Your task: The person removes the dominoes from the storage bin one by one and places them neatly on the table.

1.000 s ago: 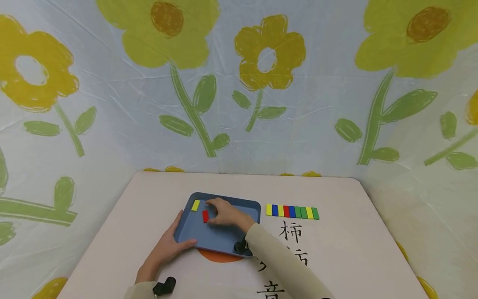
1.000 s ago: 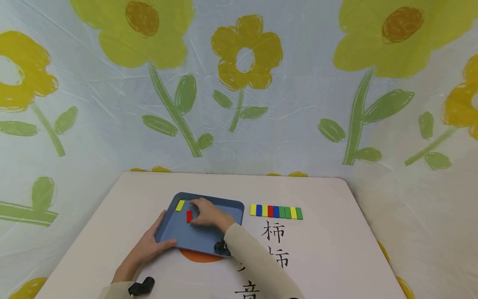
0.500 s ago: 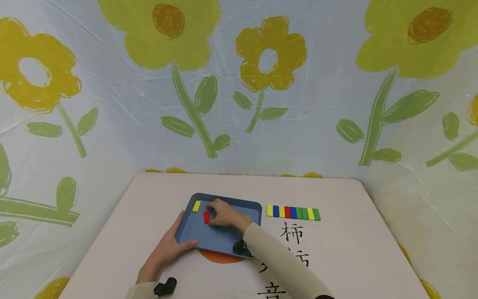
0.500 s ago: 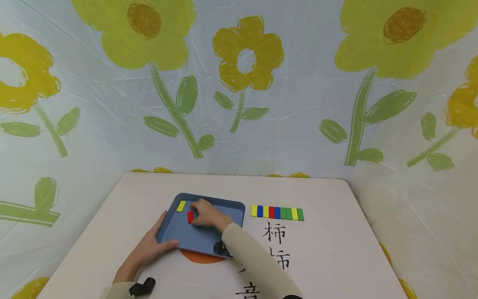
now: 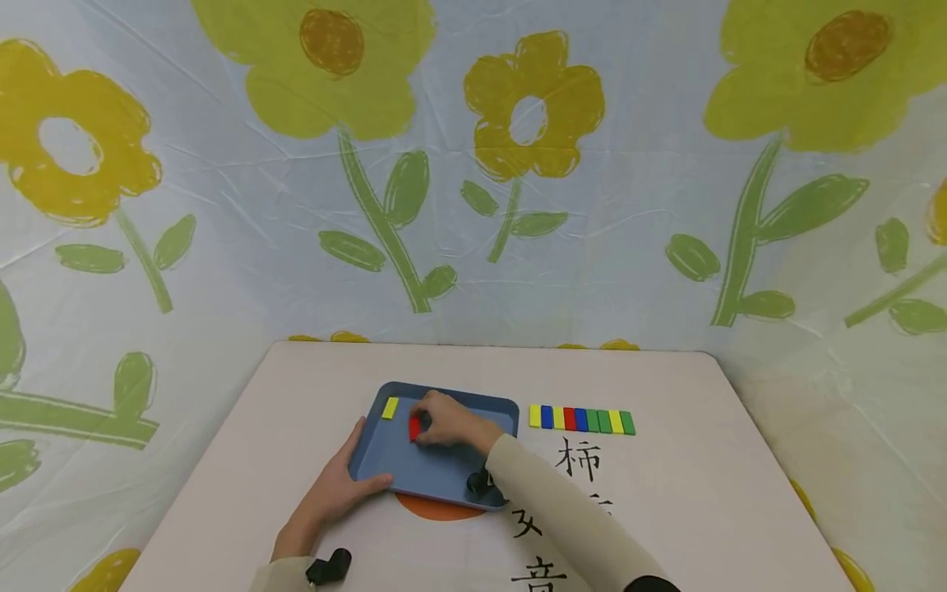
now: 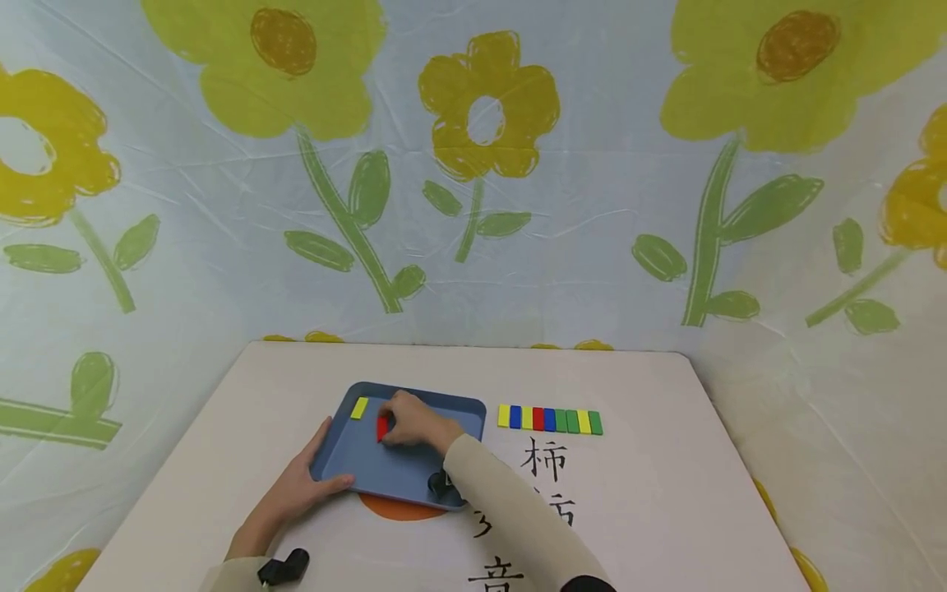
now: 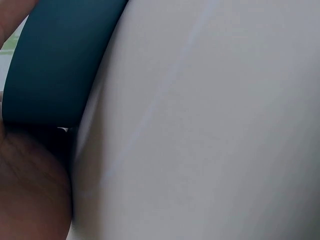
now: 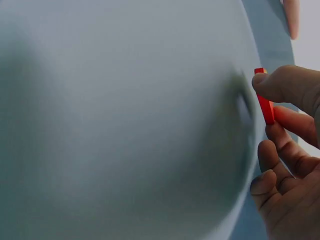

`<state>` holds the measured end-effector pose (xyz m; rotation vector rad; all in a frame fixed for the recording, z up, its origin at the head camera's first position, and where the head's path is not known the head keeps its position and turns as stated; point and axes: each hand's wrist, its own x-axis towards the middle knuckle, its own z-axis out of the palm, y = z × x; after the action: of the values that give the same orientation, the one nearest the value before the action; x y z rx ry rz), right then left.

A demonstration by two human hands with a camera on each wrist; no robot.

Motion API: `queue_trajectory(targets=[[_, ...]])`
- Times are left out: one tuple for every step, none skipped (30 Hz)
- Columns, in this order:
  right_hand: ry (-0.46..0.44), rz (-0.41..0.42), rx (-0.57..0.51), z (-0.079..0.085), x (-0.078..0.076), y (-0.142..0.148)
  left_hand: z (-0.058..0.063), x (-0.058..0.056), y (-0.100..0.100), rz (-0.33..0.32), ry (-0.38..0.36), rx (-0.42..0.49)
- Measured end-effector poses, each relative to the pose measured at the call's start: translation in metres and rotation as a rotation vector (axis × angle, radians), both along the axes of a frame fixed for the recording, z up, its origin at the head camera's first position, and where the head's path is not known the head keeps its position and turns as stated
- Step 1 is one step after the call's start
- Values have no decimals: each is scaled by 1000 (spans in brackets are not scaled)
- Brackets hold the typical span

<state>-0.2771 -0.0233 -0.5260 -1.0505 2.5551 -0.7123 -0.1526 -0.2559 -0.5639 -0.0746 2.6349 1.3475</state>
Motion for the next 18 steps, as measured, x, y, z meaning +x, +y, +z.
queue_trajectory(targets=[[-2, -4, 6, 1, -1, 3, 0, 0, 0, 0, -3, -2], [-4, -6, 7, 3, -3, 7, 0, 0, 0, 1, -6, -7], [-5, -8, 9, 4, -4, 10, 0, 0, 0, 1, -8, -13], [-9, -13, 10, 6, -5, 14, 0, -1, 0, 4, -8, -14], [-6, -14, 8, 7, -7, 18, -1, -1, -1, 6, -6, -15], [-4, -14, 6, 9, -8, 21, -1, -1, -1, 8, -5, -13], [-5, -18, 2, 10, -9, 25, -1, -1, -1, 8, -3, -13], [-3, -22, -3, 11, -10, 29, -1, -1, -1, 8, -3, -11], [-2, -26, -8, 13, -10, 33, -1, -1, -1, 9, 0, -8], [1, -32, -16, 14, -11, 37, -1, -2, -1, 9, 1, -6], [3, -37, -25, 16, -11, 41, -1, -2, -1, 7, 2, -4], [3, -45, -33, 18, -11, 46, -1, -2, -1, 4, 1, -6], [7, -53, -38, 20, -11, 50, 0, -1, -1, 2, -1, -10], [8, -60, -46, 22, -11, 54, 0, -1, -1, 4, -2, -11], [6, -67, -57, 25, -12, 59, 1, -1, -1, 6, -4, -16], [7, -79, -63, 26, -13, 65, 0, -2, 0, 2, -5, -19], [6, -91, -67, 28, -14, 71, 0, -3, 1, -2, -3, -23], [6, -103, -70, 30, -15, 77, 0, -3, 3, -4, -3, -25]])
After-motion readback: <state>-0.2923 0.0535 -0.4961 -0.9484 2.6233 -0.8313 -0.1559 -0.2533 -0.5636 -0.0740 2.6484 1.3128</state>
